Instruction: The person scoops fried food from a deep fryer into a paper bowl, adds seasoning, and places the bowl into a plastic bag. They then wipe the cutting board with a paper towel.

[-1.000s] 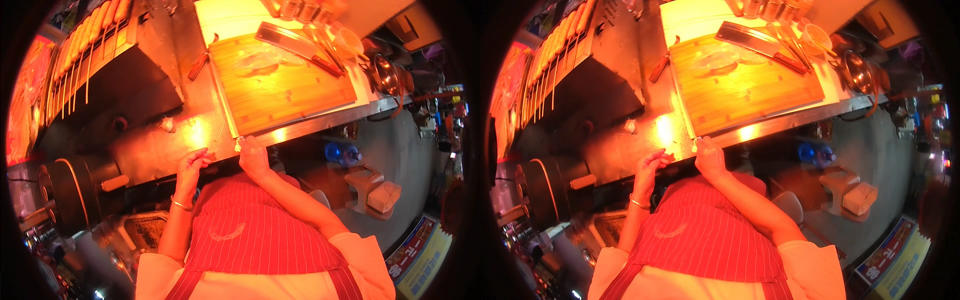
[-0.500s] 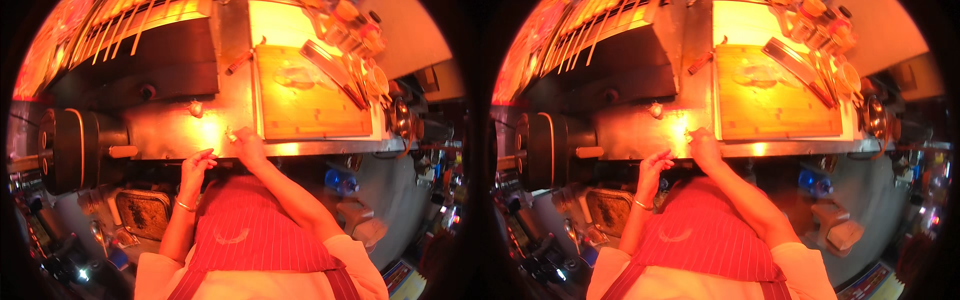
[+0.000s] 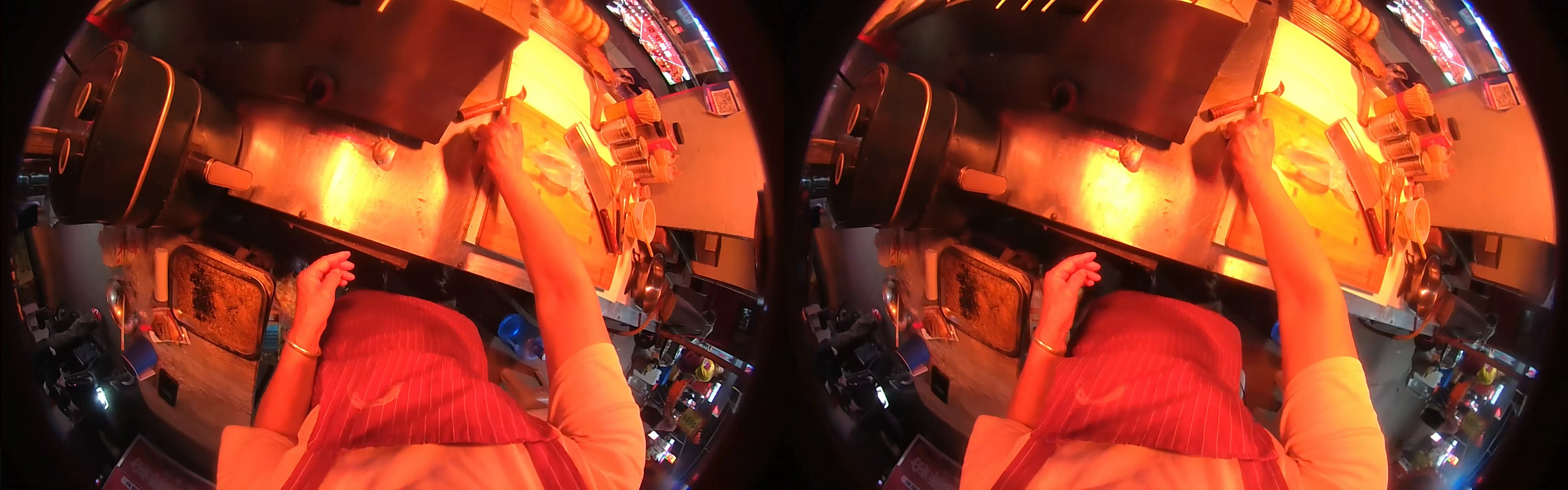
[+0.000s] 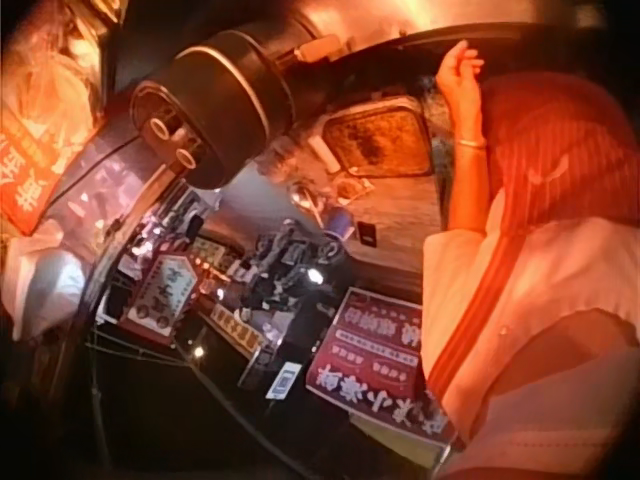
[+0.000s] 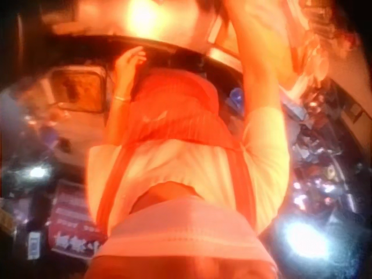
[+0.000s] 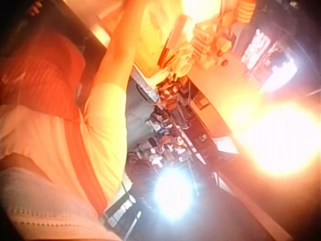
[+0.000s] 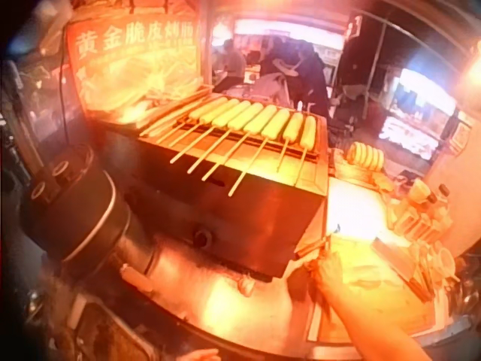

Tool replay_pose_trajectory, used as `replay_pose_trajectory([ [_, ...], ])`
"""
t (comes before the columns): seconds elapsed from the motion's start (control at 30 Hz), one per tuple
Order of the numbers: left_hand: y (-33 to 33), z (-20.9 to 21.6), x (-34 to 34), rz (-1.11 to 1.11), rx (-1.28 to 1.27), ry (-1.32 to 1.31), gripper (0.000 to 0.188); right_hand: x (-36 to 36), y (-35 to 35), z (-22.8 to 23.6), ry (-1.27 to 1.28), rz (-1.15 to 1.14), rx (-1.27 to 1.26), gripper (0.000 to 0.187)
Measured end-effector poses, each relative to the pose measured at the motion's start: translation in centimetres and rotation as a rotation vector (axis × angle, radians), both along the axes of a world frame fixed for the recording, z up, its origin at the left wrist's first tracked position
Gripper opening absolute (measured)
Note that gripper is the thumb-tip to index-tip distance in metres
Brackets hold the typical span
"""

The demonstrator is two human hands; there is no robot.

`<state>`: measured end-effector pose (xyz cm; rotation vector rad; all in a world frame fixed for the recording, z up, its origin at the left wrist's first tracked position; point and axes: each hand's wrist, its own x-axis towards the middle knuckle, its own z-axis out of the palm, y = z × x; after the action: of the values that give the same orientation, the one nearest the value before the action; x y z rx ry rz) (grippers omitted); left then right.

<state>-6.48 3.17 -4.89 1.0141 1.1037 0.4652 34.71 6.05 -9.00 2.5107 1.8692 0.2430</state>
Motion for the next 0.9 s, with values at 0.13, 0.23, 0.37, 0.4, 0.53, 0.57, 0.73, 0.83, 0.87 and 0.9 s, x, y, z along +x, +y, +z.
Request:
replay_pose_trajectory([
  [0.13,0.1,0.2,-0.1,0.041,-0.052,-0.003,0.028,-5.0,-4.3,2.0,-0.017,0.219,-0.106,0.016],
  [0.23,0.6,0.2,0.7,0.031,-0.041,-0.034,0.028,-9.4,-8.2,3.3,0.206,0.26,-0.024,0.018],
  [0.37,1.3,0.3,1.8,0.005,-0.021,-0.075,0.028,-12.6,-11.9,4.0,0.325,0.28,0.018,0.022],
  [0.4,1.6,0.0,2.0,0.002,-0.015,-0.08,0.028,-13.0,-12.1,4.0,0.357,0.286,0.016,0.024],
  [0.53,2.2,0.1,2.5,0.008,-0.033,-0.101,0.027,-11.3,-11.6,3.2,0.65,0.157,0.132,0.012],
  [0.57,2.4,0.2,2.5,0.008,-0.027,-0.095,0.027,-10.0,-10.1,2.8,0.545,0.15,0.248,0.009],
  [0.73,3.1,0.9,2.0,-0.019,-0.003,-0.034,0.028,-5.6,-0.4,3.8,0.311,-0.037,0.236,0.019],
  [0.83,2.9,0.7,1.8,-0.001,-0.012,-0.044,0.028,-4.7,0.8,-0.4,0.42,-0.022,0.275,0.023],
  [0.87,2.9,0.7,1.8,0.004,-0.02,-0.047,0.028,-5.6,0.2,-1.3,0.508,-0.096,0.238,0.024],
  [0.9,2.8,0.6,1.8,0.019,-0.03,-0.051,0.028,-6.9,-0.2,-1.5,0.596,-0.162,0.195,0.025],
])
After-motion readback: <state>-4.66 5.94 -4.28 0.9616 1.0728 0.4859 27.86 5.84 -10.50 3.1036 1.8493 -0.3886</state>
